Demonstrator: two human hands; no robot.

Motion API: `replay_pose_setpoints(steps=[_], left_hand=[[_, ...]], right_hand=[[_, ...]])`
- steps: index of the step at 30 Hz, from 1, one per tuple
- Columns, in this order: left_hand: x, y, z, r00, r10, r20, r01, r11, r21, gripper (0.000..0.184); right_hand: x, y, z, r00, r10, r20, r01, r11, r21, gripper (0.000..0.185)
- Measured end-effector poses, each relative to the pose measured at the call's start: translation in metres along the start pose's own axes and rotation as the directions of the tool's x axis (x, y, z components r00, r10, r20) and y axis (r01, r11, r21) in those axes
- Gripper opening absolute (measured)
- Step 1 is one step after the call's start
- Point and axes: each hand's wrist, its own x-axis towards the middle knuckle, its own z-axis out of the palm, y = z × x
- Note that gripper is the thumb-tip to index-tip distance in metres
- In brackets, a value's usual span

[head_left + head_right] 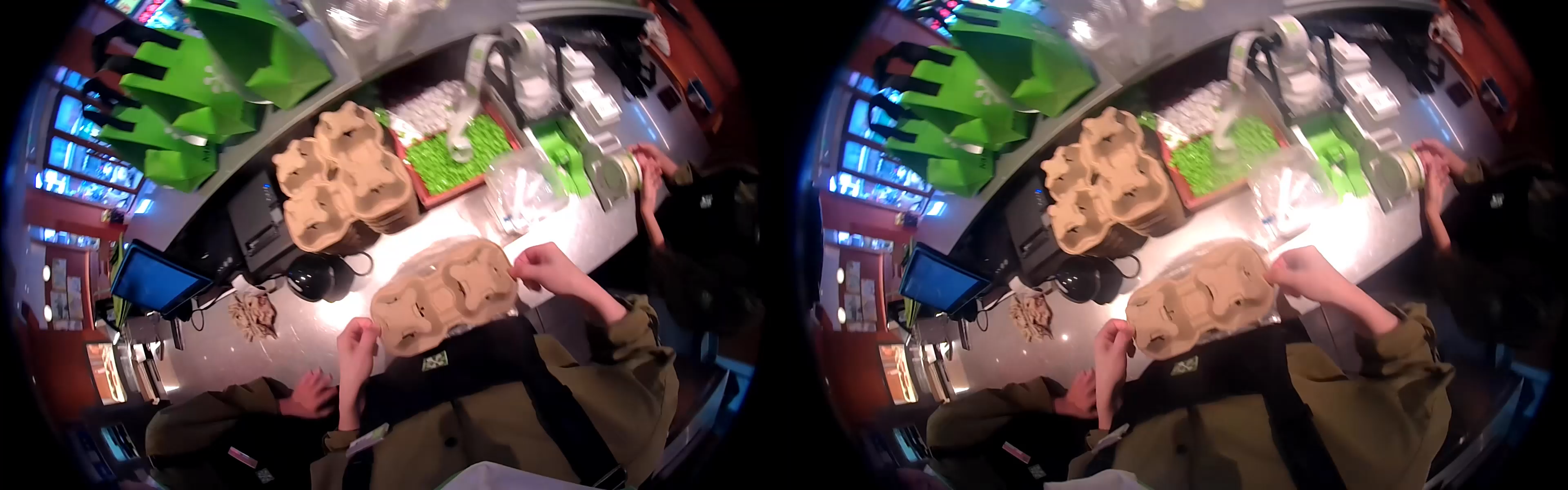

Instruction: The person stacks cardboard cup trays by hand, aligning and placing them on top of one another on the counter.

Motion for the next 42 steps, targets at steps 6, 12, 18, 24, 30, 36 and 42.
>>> replay_pose_setpoints(steps=[6,12,18,24,30,36,42], left_hand=[[0.003,0.081,-0.011,0.894,0.438,-0.095,-0.445,0.893,-0.072,0.004],[0.142,0.166,-0.048,0.568,0.765,-0.305,-0.700,0.643,0.310,0.014],[0.246,0.132,-0.076,0.709,0.661,-0.245,-0.502,0.717,0.483,0.016],[0.257,0.102,-0.073,0.747,0.586,-0.314,-0.317,0.729,0.607,0.018],[0.174,0.118,-0.065,0.522,0.737,-0.430,-0.636,0.672,0.379,0.016],[0.007,0.002,-0.010,0.990,0.127,-0.068,-0.130,0.990,-0.049,0.009],[-0.010,-0.022,0.015,0.997,0.025,-0.066,-0.027,0.999,-0.030,0.013]], right_hand=[[-0.003,-0.094,0.006,0.910,-0.411,0.057,0.404,0.909,0.100,0.015],[0.155,-0.175,0.038,0.804,-0.587,-0.098,0.595,0.794,0.127,0.012],[0.259,-0.156,0.055,0.891,-0.428,-0.152,0.412,0.903,-0.127,0.008],[0.283,-0.138,0.056,0.732,-0.664,-0.152,0.505,0.679,-0.534,0.012],[0.152,-0.169,0.020,0.822,-0.552,0.142,0.568,0.770,-0.290,0.016],[0.006,-0.053,-0.003,0.976,-0.216,0.008,0.208,0.930,-0.303,0.013],[-0.001,0.000,0.017,0.985,-0.134,-0.108,0.122,0.987,-0.108,0.012]])
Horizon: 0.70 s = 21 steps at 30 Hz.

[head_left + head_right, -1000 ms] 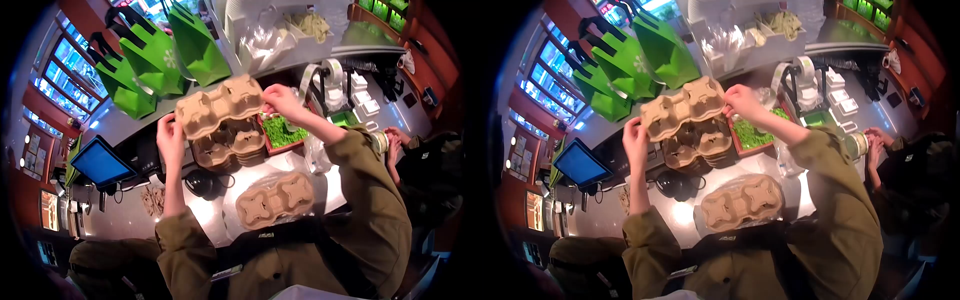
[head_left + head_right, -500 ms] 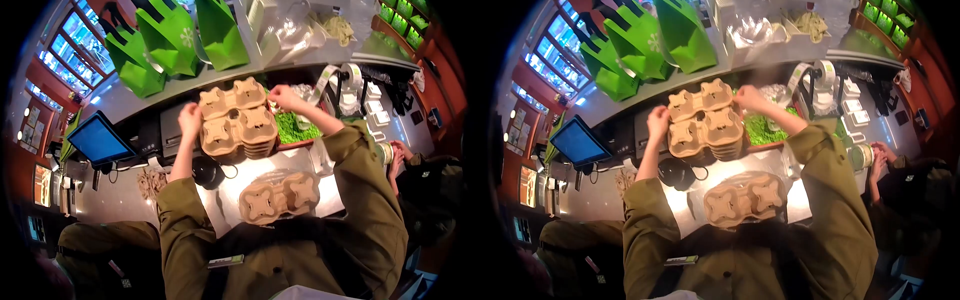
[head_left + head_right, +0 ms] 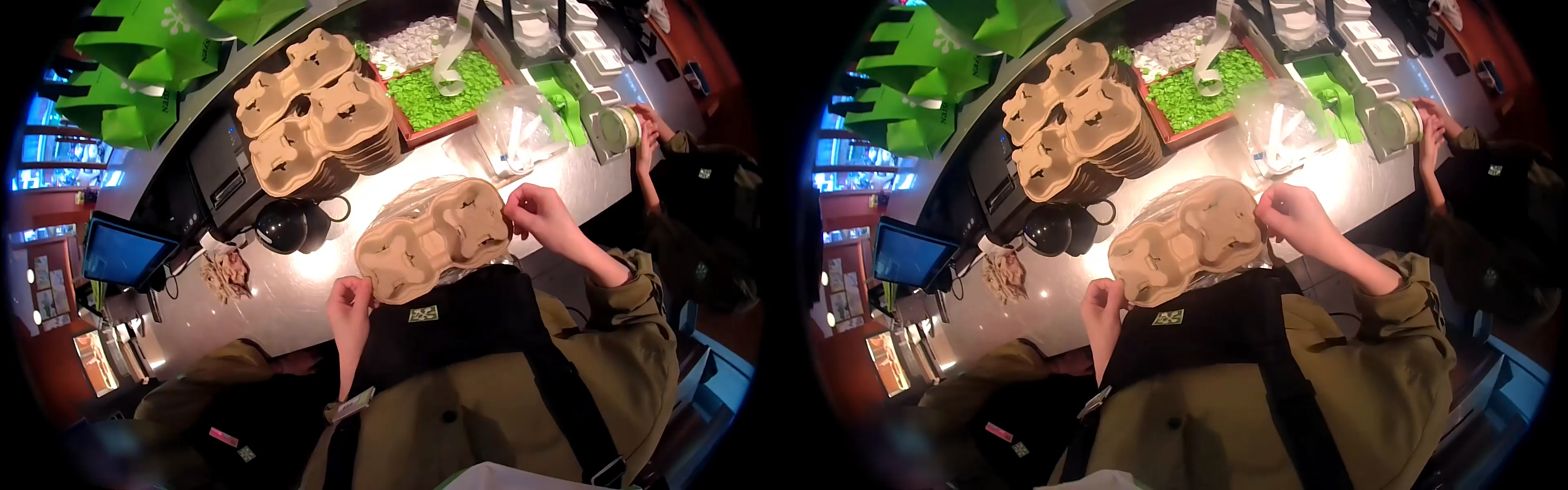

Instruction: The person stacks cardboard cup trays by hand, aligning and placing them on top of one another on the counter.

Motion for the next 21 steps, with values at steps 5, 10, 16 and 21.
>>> replay_pose_setpoints(steps=[5,10,16,21], left_hand=[[0.007,0.005,-0.010,0.996,0.086,0.036,-0.093,0.926,0.366,0.017],[-0.008,0.047,-0.013,0.993,0.083,0.080,-0.091,0.991,0.099,0.015],[0.014,0.064,-0.016,0.913,0.378,-0.156,-0.402,0.898,-0.177,0.028],[0.070,0.074,-0.009,0.719,0.581,-0.382,-0.685,0.685,-0.248,0.041]], right_hand=[[0.008,0.003,-0.008,0.999,-0.042,0.024,0.044,0.994,-0.099,0.012],[0.005,-0.023,-0.016,0.994,-0.082,0.066,0.075,0.991,0.112,0.009],[0.031,-0.118,0.010,0.897,-0.427,0.117,0.433,0.901,-0.023,0.024],[0.171,-0.182,0.088,0.473,-0.880,-0.036,0.817,0.454,-0.356,0.031]])
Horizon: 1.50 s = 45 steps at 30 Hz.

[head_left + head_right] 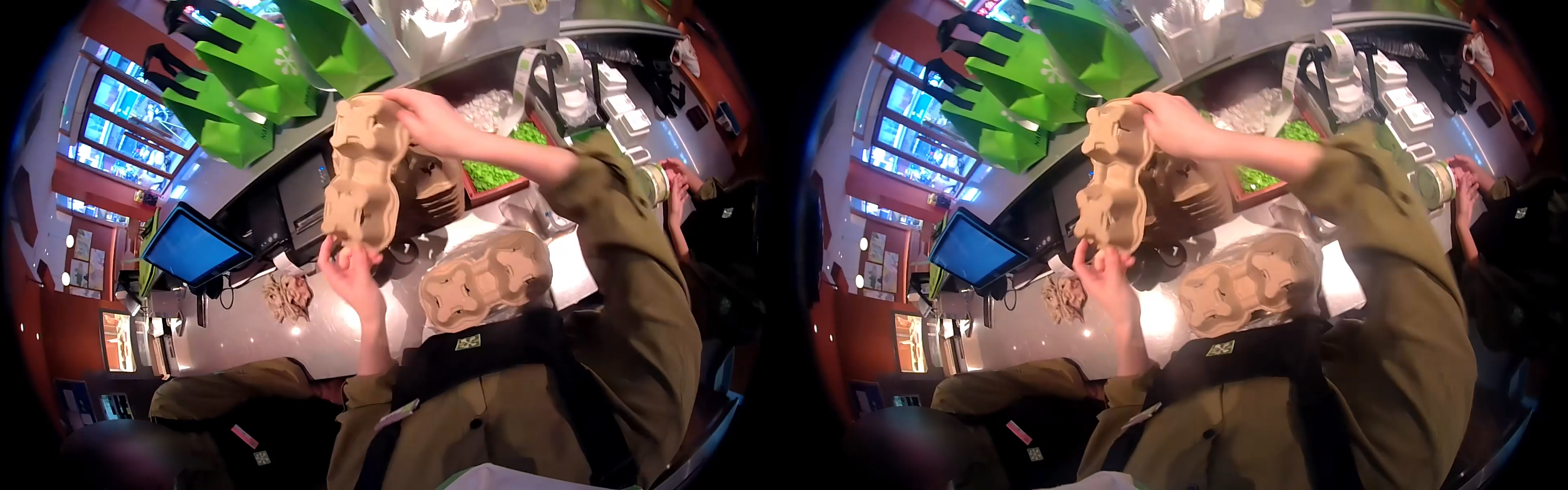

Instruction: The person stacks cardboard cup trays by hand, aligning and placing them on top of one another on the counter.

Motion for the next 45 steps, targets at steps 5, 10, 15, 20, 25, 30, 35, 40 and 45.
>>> replay_pose_setpoints(steps=[5,10,15,20,25,30,35,40,45], left_hand=[[0.036,-0.062,0.012,0.993,0.020,-0.113,-0.027,0.998,-0.054,0.021],[0.029,-0.059,0.024,0.982,-0.095,-0.165,0.082,0.993,-0.085,0.014],[0.023,-0.060,0.026,0.987,-0.156,0.029,0.157,0.987,-0.019,0.017],[-0.014,-0.039,-0.009,0.996,-0.089,0.027,0.081,0.974,0.213,0.015],[-0.100,-0.034,-0.048,0.882,-0.433,0.185,0.323,0.842,0.431,0.010],[-0.101,-0.022,-0.033,0.870,-0.490,0.063,0.392,0.761,0.517,0.011],[-0.085,0.002,-0.025,0.865,-0.480,0.146,0.230,0.638,0.735,0.013],[-0.084,-0.014,-0.029,0.885,-0.443,0.144,0.248,0.710,0.659,0.014],[-0.083,-0.007,-0.030,0.926,-0.339,0.166,0.200,0.814,0.545,0.008]], right_hand=[[0.062,0.033,0.071,0.922,0.337,0.192,-0.331,0.941,-0.067,0.029],[0.057,0.033,0.101,0.943,0.228,0.242,-0.185,0.965,-0.186,0.028],[0.043,0.026,0.088,0.878,0.222,0.424,-0.092,0.948,-0.304,0.029],[-0.003,-0.021,0.002,0.882,0.002,0.471,-0.013,1.000,0.020,0.026],[-0.136,-0.046,-0.099,0.895,0.323,0.308,-0.316,0.946,-0.073,0.014],[-0.263,-0.022,-0.104,0.613,0.780,0.129,-0.790,0.605,0.100,0.011],[-0.258,-0.024,-0.106,0.574,0.805,0.150,-0.819,0.562,0.119,0.014],[-0.250,-0.004,-0.113,0.416,0.855,0.309,-0.909,0.391,0.141,0.013],[-0.219,-0.027,-0.123,0.760,0.620,0.196,-0.649,0.702,0.293,0.006]])
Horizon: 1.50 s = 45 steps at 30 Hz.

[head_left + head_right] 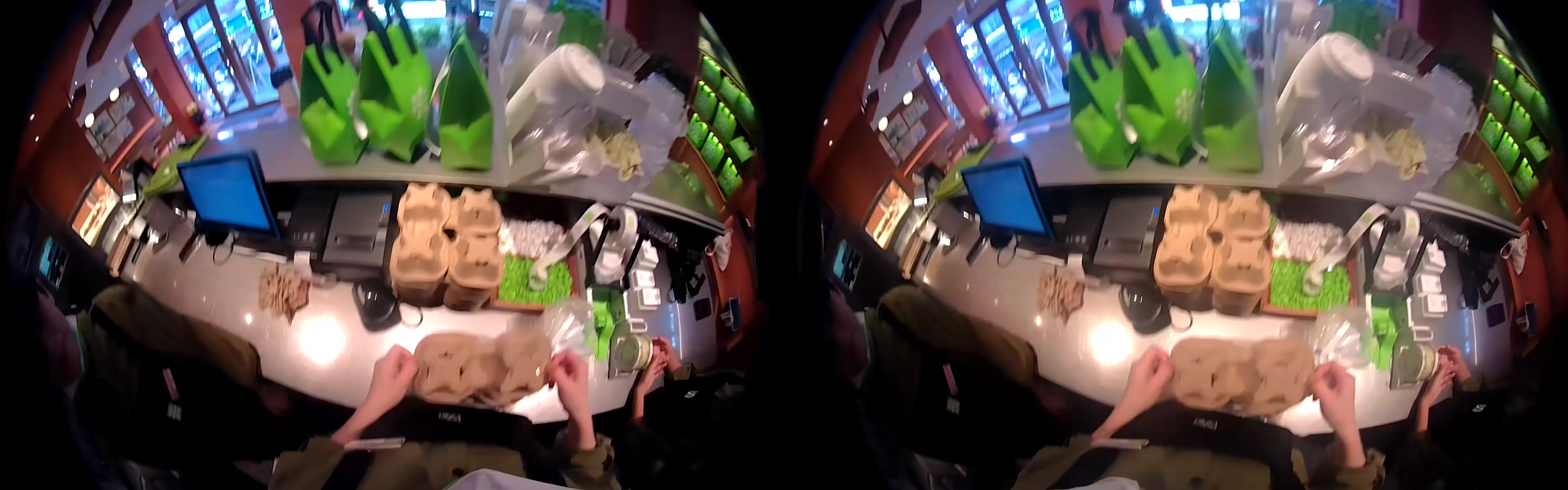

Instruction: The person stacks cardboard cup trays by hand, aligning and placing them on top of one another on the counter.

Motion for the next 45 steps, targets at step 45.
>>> replay_pose_setpoints(steps=[45], left_hand=[[0.016,0.028,-0.027,0.895,-0.247,0.372,0.285,0.957,-0.049,0.012]], right_hand=[[0.007,-0.005,-0.012,0.857,0.408,0.315,-0.474,0.864,0.170,0.010]])
